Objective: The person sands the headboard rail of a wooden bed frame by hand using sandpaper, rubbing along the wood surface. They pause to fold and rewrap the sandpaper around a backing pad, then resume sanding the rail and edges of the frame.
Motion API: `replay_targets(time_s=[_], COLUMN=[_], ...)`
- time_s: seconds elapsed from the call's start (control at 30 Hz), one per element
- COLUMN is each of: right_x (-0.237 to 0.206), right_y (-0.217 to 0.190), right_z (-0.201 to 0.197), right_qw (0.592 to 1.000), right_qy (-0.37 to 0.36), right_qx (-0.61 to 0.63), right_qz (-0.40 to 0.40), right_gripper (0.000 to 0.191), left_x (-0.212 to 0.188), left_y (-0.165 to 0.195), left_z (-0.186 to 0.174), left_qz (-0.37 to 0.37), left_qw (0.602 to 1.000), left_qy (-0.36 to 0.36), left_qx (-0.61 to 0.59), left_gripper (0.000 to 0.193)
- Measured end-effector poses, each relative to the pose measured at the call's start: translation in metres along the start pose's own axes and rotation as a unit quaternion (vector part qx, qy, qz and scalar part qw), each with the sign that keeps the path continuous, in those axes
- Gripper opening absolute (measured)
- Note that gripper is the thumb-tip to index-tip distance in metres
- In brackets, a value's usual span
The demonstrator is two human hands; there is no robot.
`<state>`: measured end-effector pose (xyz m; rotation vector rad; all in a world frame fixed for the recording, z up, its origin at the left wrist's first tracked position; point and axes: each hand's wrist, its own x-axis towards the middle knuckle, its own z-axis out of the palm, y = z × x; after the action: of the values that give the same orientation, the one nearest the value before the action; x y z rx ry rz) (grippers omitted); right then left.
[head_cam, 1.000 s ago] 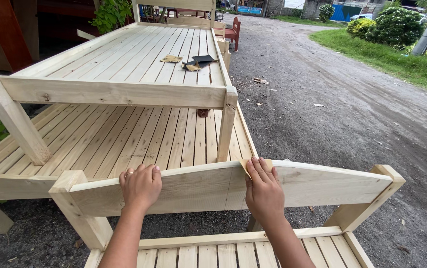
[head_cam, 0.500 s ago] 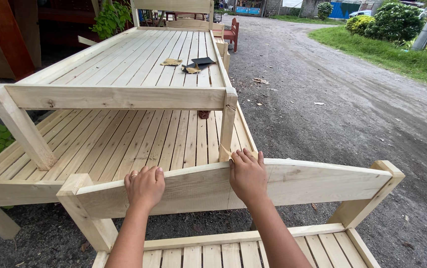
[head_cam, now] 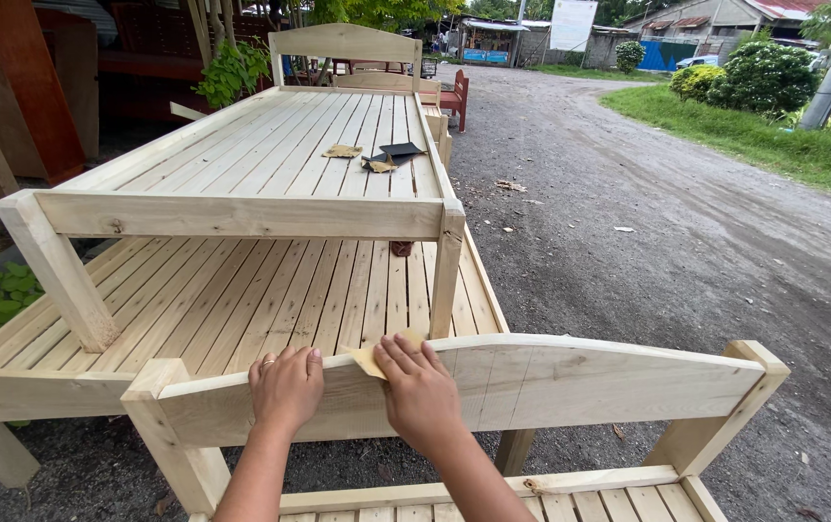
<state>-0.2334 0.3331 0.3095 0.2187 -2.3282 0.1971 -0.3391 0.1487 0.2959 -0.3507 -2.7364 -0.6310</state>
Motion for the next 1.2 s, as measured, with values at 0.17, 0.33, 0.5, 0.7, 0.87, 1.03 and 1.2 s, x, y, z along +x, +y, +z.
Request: replay_targets(time_s=[0.17,0.33,0.5,0.7,0.87,1.03,1.2], right_x=[-0.047,-0.034,-0.006,-0.027,-0.066,-0.035,-0.011], right_y=[0.087,0.054,-0.04,0.05,0.135,0.059,-0.021], right_z=[-0.051,-0.027,0.029,-0.021,-0.08,-0.019,0.028], right_qw=[0.988,0.976,0.999,0.994,0.962,0.98,0.999], right_qy=[0.054,0.1,-0.006,0.004,0.08,0.084,-0.041], right_qx=[-0.06,-0.071,0.011,-0.09,-0.126,-0.096,-0.005], right_qz=[0.133,0.178,0.03,0.053,0.23,0.155,0.023], right_gripper=[0.037,0.038,0.045,0.037,0.036,0.038,0.046], left_x=[-0.004,0.0,0.0,0.001,0.002,0.005,0.008], left_y=[0.002,0.004,-0.003,-0.004,0.003,0.001,-0.011], left_z=[0.005,0.007,0.004,0.005,0.009,0.012,0.014], left_qz=[-0.007,-0.017,0.013,-0.009,-0.019,-0.032,0.017], left_qw=[1.0,1.0,1.0,1.0,1.0,0.999,1.0], left_qy=[0.007,-0.002,0.013,-0.007,0.008,-0.012,0.021], left_qx=[-0.026,-0.008,-0.016,-0.006,-0.012,0.009,-0.012], left_gripper=[0.047,0.044,0.043,0.046,0.045,0.047,0.047])
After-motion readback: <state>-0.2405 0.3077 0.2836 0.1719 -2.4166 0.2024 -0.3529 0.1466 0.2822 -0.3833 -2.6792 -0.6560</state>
